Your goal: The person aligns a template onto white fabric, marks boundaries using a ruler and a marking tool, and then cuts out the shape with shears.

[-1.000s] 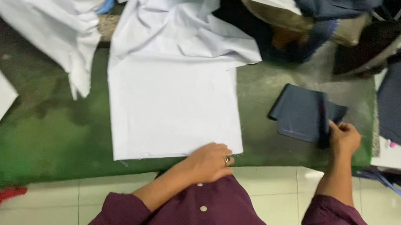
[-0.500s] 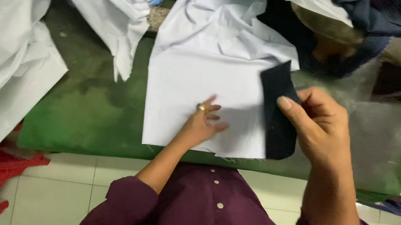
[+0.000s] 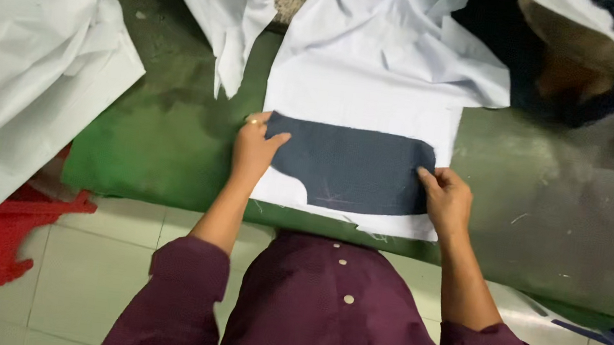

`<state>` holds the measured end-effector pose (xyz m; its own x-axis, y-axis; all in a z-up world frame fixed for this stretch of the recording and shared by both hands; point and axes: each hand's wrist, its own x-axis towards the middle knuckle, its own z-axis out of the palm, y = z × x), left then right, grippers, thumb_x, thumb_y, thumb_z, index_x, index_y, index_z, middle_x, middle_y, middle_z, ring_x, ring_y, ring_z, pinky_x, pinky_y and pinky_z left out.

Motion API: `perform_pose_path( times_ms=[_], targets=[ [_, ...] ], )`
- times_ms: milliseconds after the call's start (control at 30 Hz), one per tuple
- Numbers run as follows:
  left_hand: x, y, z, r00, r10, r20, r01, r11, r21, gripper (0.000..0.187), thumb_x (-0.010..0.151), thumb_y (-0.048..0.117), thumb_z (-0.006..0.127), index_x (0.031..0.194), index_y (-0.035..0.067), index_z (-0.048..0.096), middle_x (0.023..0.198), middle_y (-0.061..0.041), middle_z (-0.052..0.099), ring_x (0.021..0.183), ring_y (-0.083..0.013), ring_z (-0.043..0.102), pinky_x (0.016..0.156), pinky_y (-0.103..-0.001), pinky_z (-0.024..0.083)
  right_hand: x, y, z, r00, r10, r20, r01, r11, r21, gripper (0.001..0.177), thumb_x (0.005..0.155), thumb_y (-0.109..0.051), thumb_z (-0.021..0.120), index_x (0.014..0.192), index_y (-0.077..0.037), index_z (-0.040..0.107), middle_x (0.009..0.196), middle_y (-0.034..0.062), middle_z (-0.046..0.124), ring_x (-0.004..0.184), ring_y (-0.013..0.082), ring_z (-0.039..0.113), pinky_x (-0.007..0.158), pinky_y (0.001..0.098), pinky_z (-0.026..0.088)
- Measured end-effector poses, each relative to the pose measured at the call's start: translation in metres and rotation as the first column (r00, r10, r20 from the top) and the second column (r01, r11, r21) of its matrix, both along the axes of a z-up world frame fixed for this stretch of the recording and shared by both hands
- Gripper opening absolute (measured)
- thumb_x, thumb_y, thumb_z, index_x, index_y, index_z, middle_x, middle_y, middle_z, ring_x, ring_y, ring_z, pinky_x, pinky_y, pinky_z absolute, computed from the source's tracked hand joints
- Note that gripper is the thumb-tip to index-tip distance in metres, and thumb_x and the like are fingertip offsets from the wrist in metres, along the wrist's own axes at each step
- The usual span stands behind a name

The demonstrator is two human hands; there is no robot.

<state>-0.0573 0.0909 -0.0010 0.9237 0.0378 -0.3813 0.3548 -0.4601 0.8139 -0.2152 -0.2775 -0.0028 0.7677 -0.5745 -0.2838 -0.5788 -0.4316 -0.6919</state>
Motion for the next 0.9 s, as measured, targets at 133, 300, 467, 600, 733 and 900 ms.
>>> perform_pose_path(
  times_ms=[133,300,467,600,733,900],
  targets=[
    [0.006,0.005,-0.019,1.0,-0.015,0.006,0.014,0.992,0.128,0.058,0.082,0.032,0.088,0.133,0.019,0.066,0.119,-0.024,0.072,0.114,-0.0331,0.07,0.091,-0.042,0.059,0.001,-0.002,0.007,0.998,0.001,-0.056,-0.004,0.999,-0.047,0.026,0.098,-0.039,0.081,0.102,-0.013,0.079,0.082,0.0097,0.073,0.077,0.0256,0.069,0.066,0.0391,0.05],
    [0.007,0.023,-0.066,0.999,-0.024,0.034,0.02,0.995,0.095,0.05,0.078,0.028,0.088,0.122,0.011,0.07,0.075,0.002,0.071,0.053,-0.0167,0.069,0.052,-0.031,0.059,0.001,-0.009,0.006,0.991,0.078,-0.108,-0.086,0.994,-0.071,0.027,0.09,-0.037,0.086,0.097,-0.011,0.079,0.078,0.0095,0.071,0.075,0.0272,0.068,0.066,0.0387,0.05],
    [-0.009,0.001,-0.015,0.995,-0.095,0.041,0.08,0.96,0.269,0.049,0.082,0.028,0.086,0.124,0.008,0.07,0.101,-0.012,0.076,0.102,-0.0347,0.073,0.084,-0.05,0.06,0.009,-0.01,0.013,0.973,0.116,-0.2,-0.155,0.969,-0.194,0.036,0.089,-0.043,0.085,0.095,-0.008,0.078,0.081,0.0158,0.073,0.083,0.0391,0.072,0.071,0.0446,0.053],
    [-0.012,0.004,0.0,0.994,-0.106,0.009,0.097,0.938,0.333,0.047,0.082,0.032,0.086,0.122,0.012,0.071,0.107,-0.01,0.076,0.108,-0.0311,0.072,0.086,-0.047,0.06,0.015,-0.005,0.028,0.946,0.168,-0.279,-0.232,0.949,-0.216,0.042,0.091,-0.045,0.082,0.095,-0.004,0.078,0.085,0.0192,0.075,0.088,0.0432,0.073,0.074,0.0468,0.053],
    [-0.015,0.008,-0.002,0.996,-0.086,0.015,0.078,0.949,0.304,0.046,0.082,0.041,0.086,0.114,0.01,0.072,0.096,-0.01,0.077,0.102,-0.0317,0.074,0.085,-0.047,0.059,0.009,-0.005,0.033,0.936,0.162,-0.311,-0.228,0.955,-0.19,0.043,0.089,-0.048,0.081,0.09,-0.005,0.076,0.083,0.0199,0.075,0.091,0.0467,0.071,0.076,0.0505,0.053],
    [-0.02,0.006,0.0,0.985,-0.116,0.127,0.064,0.931,0.36,0.026,0.086,0.03,0.082,0.096,0.008,0.074,0.087,-0.012,0.075,0.096,-0.037,0.073,0.083,-0.049,0.057,0.006,-0.017,0.03,0.916,0.16,-0.367,-0.212,0.972,-0.105,0.04,0.088,-0.05,0.082,0.083,-0.011,0.078,0.075,0.0143,0.073,0.077,0.0376,0.071,0.069,0.0404,0.051]
  ],
)
